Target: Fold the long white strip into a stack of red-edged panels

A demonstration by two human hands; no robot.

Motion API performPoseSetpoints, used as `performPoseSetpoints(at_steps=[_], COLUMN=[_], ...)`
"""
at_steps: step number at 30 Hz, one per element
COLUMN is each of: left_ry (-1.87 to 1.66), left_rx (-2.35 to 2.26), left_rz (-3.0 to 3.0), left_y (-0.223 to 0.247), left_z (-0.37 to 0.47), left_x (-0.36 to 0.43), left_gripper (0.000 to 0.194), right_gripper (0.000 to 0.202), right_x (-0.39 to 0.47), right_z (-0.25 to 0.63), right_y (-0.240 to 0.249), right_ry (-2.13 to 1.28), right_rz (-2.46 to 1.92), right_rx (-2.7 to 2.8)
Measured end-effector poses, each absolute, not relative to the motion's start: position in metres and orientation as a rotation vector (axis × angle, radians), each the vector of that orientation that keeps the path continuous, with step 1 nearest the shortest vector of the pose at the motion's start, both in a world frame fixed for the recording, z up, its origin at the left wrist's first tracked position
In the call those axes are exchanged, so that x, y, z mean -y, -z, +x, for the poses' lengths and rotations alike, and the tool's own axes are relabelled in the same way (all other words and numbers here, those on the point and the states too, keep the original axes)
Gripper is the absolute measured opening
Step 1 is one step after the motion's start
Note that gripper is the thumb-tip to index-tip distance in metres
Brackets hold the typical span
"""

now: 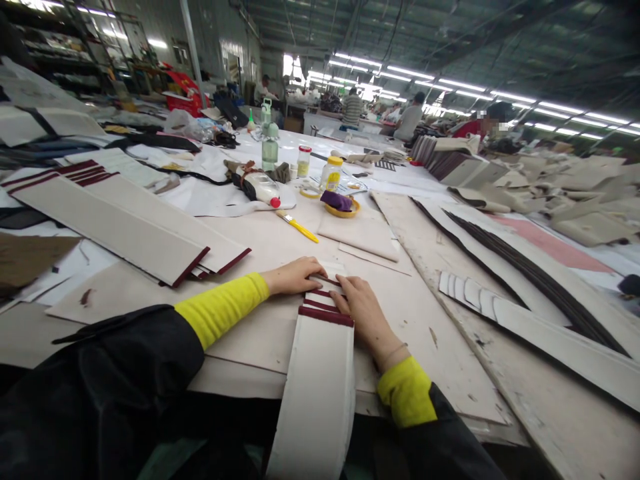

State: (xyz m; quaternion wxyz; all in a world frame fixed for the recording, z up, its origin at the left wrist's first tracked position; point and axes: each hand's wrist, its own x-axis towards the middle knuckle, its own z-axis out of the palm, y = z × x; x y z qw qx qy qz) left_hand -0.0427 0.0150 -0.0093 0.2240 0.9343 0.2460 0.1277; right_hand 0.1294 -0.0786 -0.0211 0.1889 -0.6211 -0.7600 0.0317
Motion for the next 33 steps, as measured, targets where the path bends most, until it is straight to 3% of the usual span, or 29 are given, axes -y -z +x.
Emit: performPoseSetpoints(at_steps=[8,15,22,28,33], left_ry=[-0.524,-0.511,-0.498,-0.507,-0.276], left_rx=[-0.63,-0.626,-0.691,-0.958,-1.064], left_rz=[2.575,2.748,2.797,2.468,2.345], left_y=[0.02,0.021,0.025,0.003,-0.003], left_z=[-0.045,-0.054,-0.078,-0.096,-0.096], left_x=[-0.014,-0.007,0.002,0.044,0.103], left_gripper=[0.012,0.013,0.027,0.039,0.076], right_gripper=[0.026,0.027,0.028,0.028,0.023], right_x=[0.072,0.078,0.079,0.081,0.075], right_z=[0.121,0.122,0.123,0.122,0.126], right_y=[0.016,0.015,0.02,0.022,0.025], right_ry=[-0.151,-0.141,-0.142,-0.163,-0.187], right_rz=[-1.639,-1.601,-1.581,-1.571,-1.612], right_rx=[2.203,2.208,2.172,2.115,2.032])
